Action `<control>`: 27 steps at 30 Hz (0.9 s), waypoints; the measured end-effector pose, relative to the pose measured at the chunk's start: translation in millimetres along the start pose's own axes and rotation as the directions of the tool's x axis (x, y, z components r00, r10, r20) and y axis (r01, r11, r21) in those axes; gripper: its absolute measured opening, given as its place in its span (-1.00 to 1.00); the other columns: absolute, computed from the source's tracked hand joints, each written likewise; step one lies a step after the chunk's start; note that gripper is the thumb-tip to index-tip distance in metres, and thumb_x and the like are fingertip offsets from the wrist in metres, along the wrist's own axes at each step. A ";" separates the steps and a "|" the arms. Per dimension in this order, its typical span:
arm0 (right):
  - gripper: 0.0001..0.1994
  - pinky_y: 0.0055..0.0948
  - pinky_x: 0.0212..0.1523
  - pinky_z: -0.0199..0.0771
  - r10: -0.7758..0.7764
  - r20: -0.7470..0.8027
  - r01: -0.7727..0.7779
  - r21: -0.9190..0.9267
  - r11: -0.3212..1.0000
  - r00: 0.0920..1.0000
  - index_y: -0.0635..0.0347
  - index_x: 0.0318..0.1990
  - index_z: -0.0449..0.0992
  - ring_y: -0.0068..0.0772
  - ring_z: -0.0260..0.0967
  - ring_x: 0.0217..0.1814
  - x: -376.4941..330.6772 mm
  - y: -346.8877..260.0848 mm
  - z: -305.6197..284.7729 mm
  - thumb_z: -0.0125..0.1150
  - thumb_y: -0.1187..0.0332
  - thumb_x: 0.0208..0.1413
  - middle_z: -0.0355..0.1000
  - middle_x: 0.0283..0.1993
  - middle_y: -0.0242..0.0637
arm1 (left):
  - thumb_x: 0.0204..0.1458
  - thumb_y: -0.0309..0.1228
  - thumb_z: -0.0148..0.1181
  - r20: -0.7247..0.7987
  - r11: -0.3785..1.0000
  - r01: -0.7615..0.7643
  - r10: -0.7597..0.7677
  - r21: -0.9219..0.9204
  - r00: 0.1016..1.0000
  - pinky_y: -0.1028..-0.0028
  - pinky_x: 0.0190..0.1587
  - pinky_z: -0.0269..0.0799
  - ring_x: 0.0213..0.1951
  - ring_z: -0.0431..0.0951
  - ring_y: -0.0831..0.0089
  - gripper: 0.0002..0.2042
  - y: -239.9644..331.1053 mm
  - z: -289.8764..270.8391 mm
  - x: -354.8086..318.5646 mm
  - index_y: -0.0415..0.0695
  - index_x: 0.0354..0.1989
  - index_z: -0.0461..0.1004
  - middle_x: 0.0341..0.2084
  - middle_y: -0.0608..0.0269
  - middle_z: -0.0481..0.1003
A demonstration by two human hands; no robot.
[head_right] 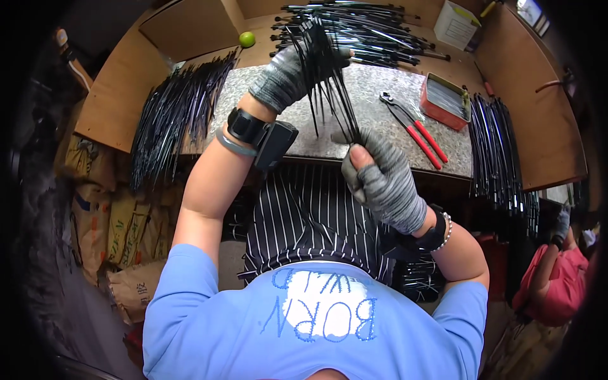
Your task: The person gathers umbrella ribs, aligns them, and threads a wire through the rib tips. They then wrap the wire around an umbrella shaft, twist the ends, and tighten the connection using pliers before repeating the process.
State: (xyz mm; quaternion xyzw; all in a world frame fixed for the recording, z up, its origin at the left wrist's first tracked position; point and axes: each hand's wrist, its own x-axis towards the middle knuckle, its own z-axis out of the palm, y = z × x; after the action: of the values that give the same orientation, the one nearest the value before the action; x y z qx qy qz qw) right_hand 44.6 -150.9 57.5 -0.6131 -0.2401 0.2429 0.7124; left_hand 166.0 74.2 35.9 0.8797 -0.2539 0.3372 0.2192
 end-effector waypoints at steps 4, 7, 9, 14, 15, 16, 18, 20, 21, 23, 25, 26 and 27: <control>-0.73 -0.66 -0.63 0.23 -0.242 0.016 0.223 -0.447 0.866 0.970 0.24 -0.08 0.29 -0.65 0.20 -0.68 -27.8 65.3 -31.6 -0.17 0.28 0.18 0.28 -0.58 -0.41 | 0.11 -0.41 -0.11 0.464 0.032 0.490 -0.269 -0.871 0.844 0.47 -0.11 0.37 -0.20 0.45 0.40 -0.77 48.4 -9.2 25.0 -0.19 -0.10 0.31 -0.34 0.22 0.46; -0.74 -0.61 -0.51 0.31 -0.334 -0.012 0.227 -0.712 0.665 0.942 0.26 -0.06 0.29 -0.56 0.31 -0.57 -35.2 146.4 -61.8 -0.12 0.33 0.15 0.35 -0.56 -0.32 | 0.08 -0.32 -0.05 0.209 0.481 0.271 -0.179 -0.834 0.961 0.46 -0.24 0.38 -0.36 0.46 0.47 -0.78 63.0 0.1 14.2 -0.23 -0.31 0.43 -0.51 0.23 0.49; -0.74 -0.59 -0.45 0.36 -0.368 0.002 0.217 -0.811 0.543 0.930 0.26 -0.06 0.29 -0.51 0.36 -0.51 -40.4 159.1 -69.4 -0.09 0.36 0.13 0.38 -0.54 -0.28 | 0.08 -0.34 -0.04 0.306 0.528 0.359 -0.188 -0.769 0.933 0.47 -0.20 0.37 -0.32 0.46 0.46 -0.79 54.6 12.7 -6.0 -0.22 -0.27 0.42 -0.50 0.25 0.46; -0.74 -0.52 -0.31 0.38 -0.081 -0.023 0.011 -0.916 0.401 0.996 0.25 -0.08 0.36 -0.39 0.41 -0.36 -43.7 91.3 -83.6 0.02 0.39 0.05 0.43 -0.38 -0.19 | 0.02 -0.40 0.05 0.400 0.810 0.396 -0.222 -0.433 0.889 0.52 -0.15 0.36 -0.27 0.46 0.49 -0.83 47.3 16.4 -41.5 -0.18 -0.25 0.43 -0.50 0.30 0.41; -0.72 -0.52 -0.29 0.38 0.105 -0.106 -0.150 -0.698 0.700 0.989 0.24 -0.09 0.38 -0.39 0.40 -0.35 -41.0 68.2 -89.7 0.06 0.36 0.04 0.42 -0.31 -0.19 | 0.00 -0.40 0.09 0.369 0.876 0.332 -0.197 -0.350 0.908 0.53 -0.15 0.36 -0.28 0.45 0.50 -0.85 49.4 19.7 -42.7 -0.18 -0.28 0.45 -0.51 0.31 0.40; -0.72 -0.52 -0.29 0.38 -0.064 -0.170 -0.077 -0.709 0.701 0.983 0.23 -0.12 0.41 -0.40 0.40 -0.36 -32.9 64.2 -90.5 0.10 0.34 0.01 0.42 -0.31 -0.20 | 0.00 -0.40 0.09 0.380 0.872 0.336 -0.193 -0.356 0.905 0.53 -0.15 0.36 -0.28 0.45 0.50 -0.85 52.2 22.6 -42.0 -0.18 -0.28 0.45 -0.51 0.31 0.40; -0.71 -0.53 -0.31 0.38 -0.243 -0.225 -0.012 -0.757 0.653 0.944 0.21 -0.15 0.44 -0.43 0.40 -0.38 -4.1 56.8 -82.9 0.16 0.31 -0.04 0.43 -0.34 -0.21 | -0.06 -0.43 0.15 0.350 0.876 0.311 -0.179 -0.369 0.920 0.55 -0.19 0.37 -0.30 0.46 0.51 -0.86 61.0 23.6 -36.4 -0.17 -0.32 0.47 -0.49 0.31 0.40; -0.71 -0.52 -0.31 0.37 -0.257 -0.189 -0.016 -0.834 0.551 0.948 0.18 -0.15 0.45 -0.42 0.40 -0.39 32.6 58.9 -74.5 0.19 0.31 -0.06 0.44 -0.39 -0.22 | -0.09 -0.45 0.18 0.340 0.877 0.305 -0.177 -0.372 0.924 0.56 -0.21 0.38 -0.30 0.46 0.52 -0.87 64.8 25.3 -38.8 -0.16 -0.33 0.48 -0.49 0.31 0.40; -0.71 -0.50 -0.31 0.37 -0.258 -0.165 -0.020 -0.875 0.484 0.952 0.17 -0.14 0.45 -0.40 0.40 -0.38 45.5 64.6 -74.2 0.19 0.31 -0.06 0.44 -0.40 -0.22 | -0.10 -0.45 0.19 0.297 0.864 0.297 -0.182 -0.406 0.937 0.56 -0.23 0.38 -0.32 0.46 0.51 -0.86 64.3 27.2 -42.7 -0.15 -0.33 0.49 -0.49 0.31 0.40; -0.69 -0.46 -0.30 0.38 -0.215 -0.122 0.011 -0.847 0.531 0.969 0.15 -0.13 0.44 -0.36 0.40 -0.37 63.3 74.8 -82.9 0.17 0.26 -0.05 0.43 -0.37 -0.20 | -0.13 -0.46 0.22 0.204 0.837 0.274 -0.198 -0.474 0.959 0.58 -0.28 0.39 -0.36 0.46 0.49 -0.85 61.0 30.8 -48.8 -0.12 -0.33 0.51 -0.49 0.29 0.40; -0.65 -0.39 -0.29 0.40 -0.148 -0.023 0.074 -0.785 0.615 0.989 0.12 -0.11 0.41 -0.27 0.39 -0.33 73.1 78.3 -85.5 0.14 0.17 -0.03 0.42 -0.31 -0.18 | -0.15 -0.46 0.23 0.207 0.830 0.286 -0.209 -0.480 0.956 0.59 -0.29 0.39 -0.37 0.47 0.48 -0.83 60.6 30.4 -51.0 -0.10 -0.32 0.51 -0.48 0.28 0.40; -0.65 -0.39 -0.29 0.40 -0.146 -0.024 0.072 -0.785 0.616 0.989 0.12 -0.11 0.41 -0.27 0.39 -0.33 73.3 80.2 -85.9 0.14 0.17 -0.03 0.42 -0.31 -0.18 | -0.16 -0.46 0.25 0.206 0.823 0.294 -0.219 -0.487 0.954 0.59 -0.30 0.39 -0.39 0.47 0.46 -0.81 60.6 30.1 -52.0 -0.09 -0.31 0.52 -0.47 0.28 0.40; -0.66 -0.38 -0.28 0.40 -0.152 -0.005 0.090 -0.787 0.610 0.988 0.12 -0.12 0.42 -0.27 0.39 -0.32 72.8 80.3 -85.4 0.15 0.19 -0.04 0.42 -0.30 -0.16 | -0.18 -0.46 0.26 0.204 0.815 0.301 -0.228 -0.495 0.952 0.60 -0.31 0.39 -0.40 0.47 0.45 -0.79 61.0 29.7 -52.0 -0.07 -0.30 0.52 -0.46 0.27 0.40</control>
State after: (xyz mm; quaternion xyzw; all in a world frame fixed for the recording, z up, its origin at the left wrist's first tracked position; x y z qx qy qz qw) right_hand 150.8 -158.4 -30.1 -0.8529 -0.3372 0.0431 0.3961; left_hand 110.5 25.9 -7.8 0.8348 -0.2250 0.1617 0.4757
